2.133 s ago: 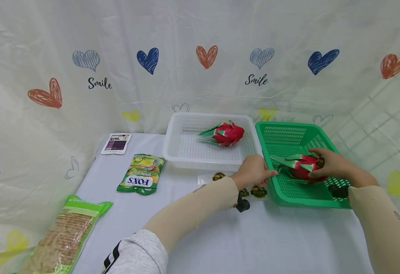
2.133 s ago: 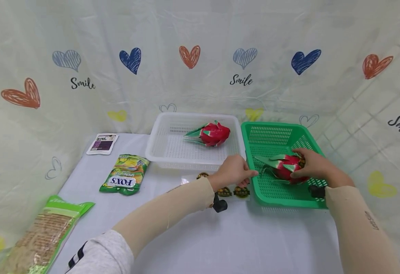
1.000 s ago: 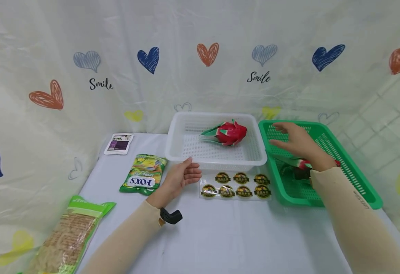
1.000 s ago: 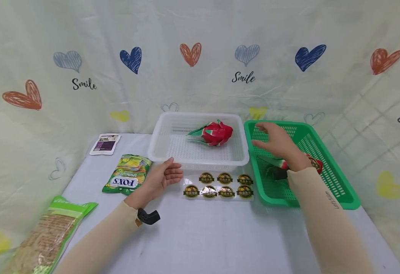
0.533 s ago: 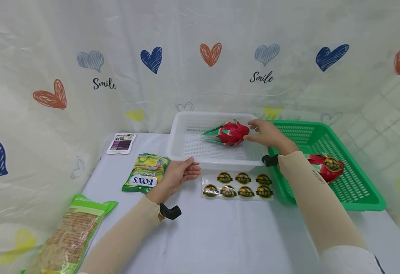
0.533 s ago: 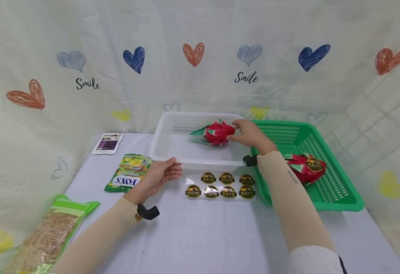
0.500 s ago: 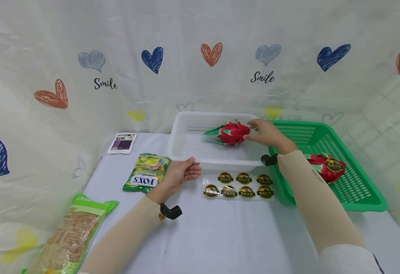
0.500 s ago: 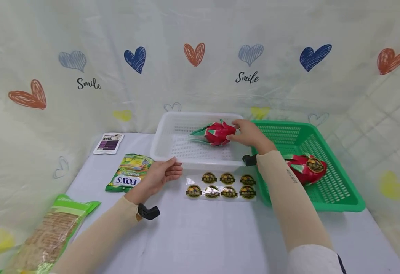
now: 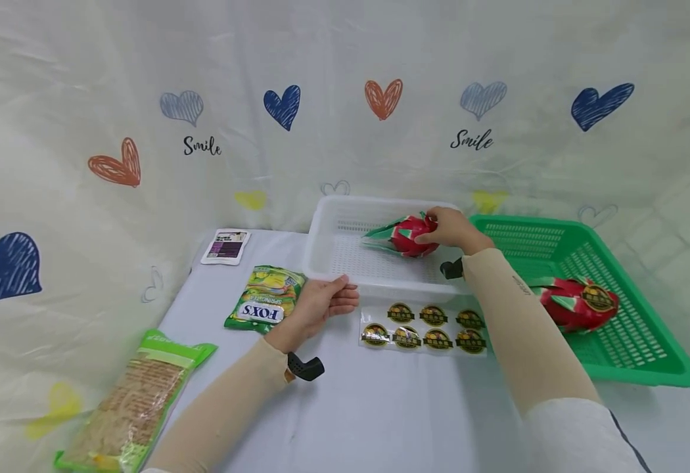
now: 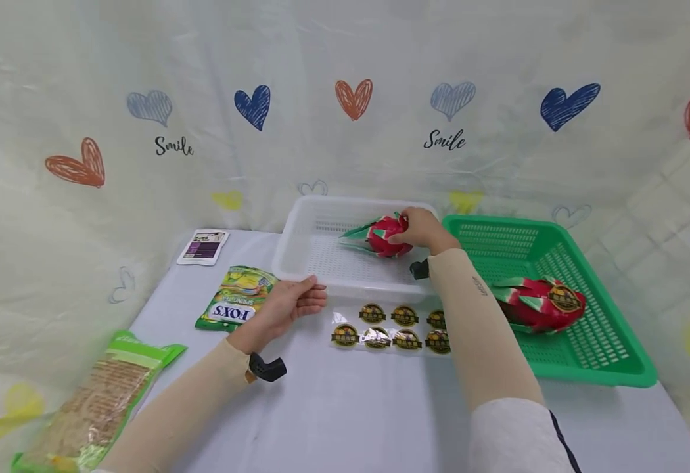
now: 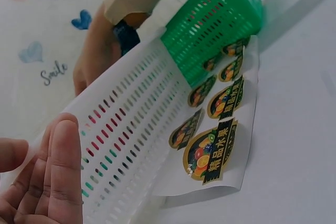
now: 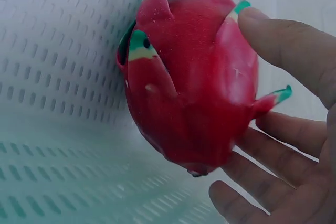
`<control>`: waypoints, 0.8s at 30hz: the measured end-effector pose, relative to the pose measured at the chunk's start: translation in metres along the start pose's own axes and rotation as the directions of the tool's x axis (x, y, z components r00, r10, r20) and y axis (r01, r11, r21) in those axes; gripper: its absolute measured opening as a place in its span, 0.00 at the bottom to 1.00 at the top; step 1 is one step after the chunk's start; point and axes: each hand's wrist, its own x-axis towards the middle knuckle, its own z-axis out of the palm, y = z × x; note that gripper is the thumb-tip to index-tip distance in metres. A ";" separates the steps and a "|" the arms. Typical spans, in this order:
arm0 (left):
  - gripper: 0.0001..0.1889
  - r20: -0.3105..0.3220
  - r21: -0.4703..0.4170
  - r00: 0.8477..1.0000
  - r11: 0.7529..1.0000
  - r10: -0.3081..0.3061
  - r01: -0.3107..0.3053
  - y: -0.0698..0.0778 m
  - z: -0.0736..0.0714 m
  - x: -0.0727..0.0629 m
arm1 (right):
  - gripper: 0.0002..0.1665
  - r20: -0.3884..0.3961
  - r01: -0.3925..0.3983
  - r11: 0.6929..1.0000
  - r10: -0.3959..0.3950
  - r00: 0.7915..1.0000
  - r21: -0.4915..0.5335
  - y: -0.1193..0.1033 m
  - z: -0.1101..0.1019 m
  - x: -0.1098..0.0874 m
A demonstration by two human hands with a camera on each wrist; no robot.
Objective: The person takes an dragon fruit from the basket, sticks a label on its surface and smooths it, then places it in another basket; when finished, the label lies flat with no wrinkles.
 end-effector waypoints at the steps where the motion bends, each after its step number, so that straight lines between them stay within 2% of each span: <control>1: 0.21 -0.001 -0.001 1.000 1.000 -0.004 0.004 0.000 0.000 0.000 | 0.46 -0.001 -0.007 1.000 0.007 1.000 -0.003 0.000 0.002 0.003; 9: 0.20 -0.008 -0.012 1.000 1.000 0.004 -0.004 -0.002 -0.001 0.001 | 0.40 -0.052 -0.039 0.998 0.037 0.998 -0.050 -0.004 0.017 0.023; 14: 0.20 0.002 -0.008 1.000 1.000 0.008 -0.008 -0.001 0.001 0.000 | 0.39 -0.092 -0.058 0.998 0.055 0.994 -0.032 -0.002 0.019 0.021; 20: 0.19 -0.001 -0.025 1.000 1.000 0.004 -0.004 0.000 0.002 -0.001 | 0.31 -0.133 -0.022 1.000 0.019 0.991 -0.015 -0.002 0.019 0.018; 24: 0.19 0.002 -0.032 1.000 0.999 0.007 -0.007 -0.001 0.001 0.000 | 0.29 -0.164 -0.005 1.000 0.001 0.986 -0.021 -0.007 0.016 0.015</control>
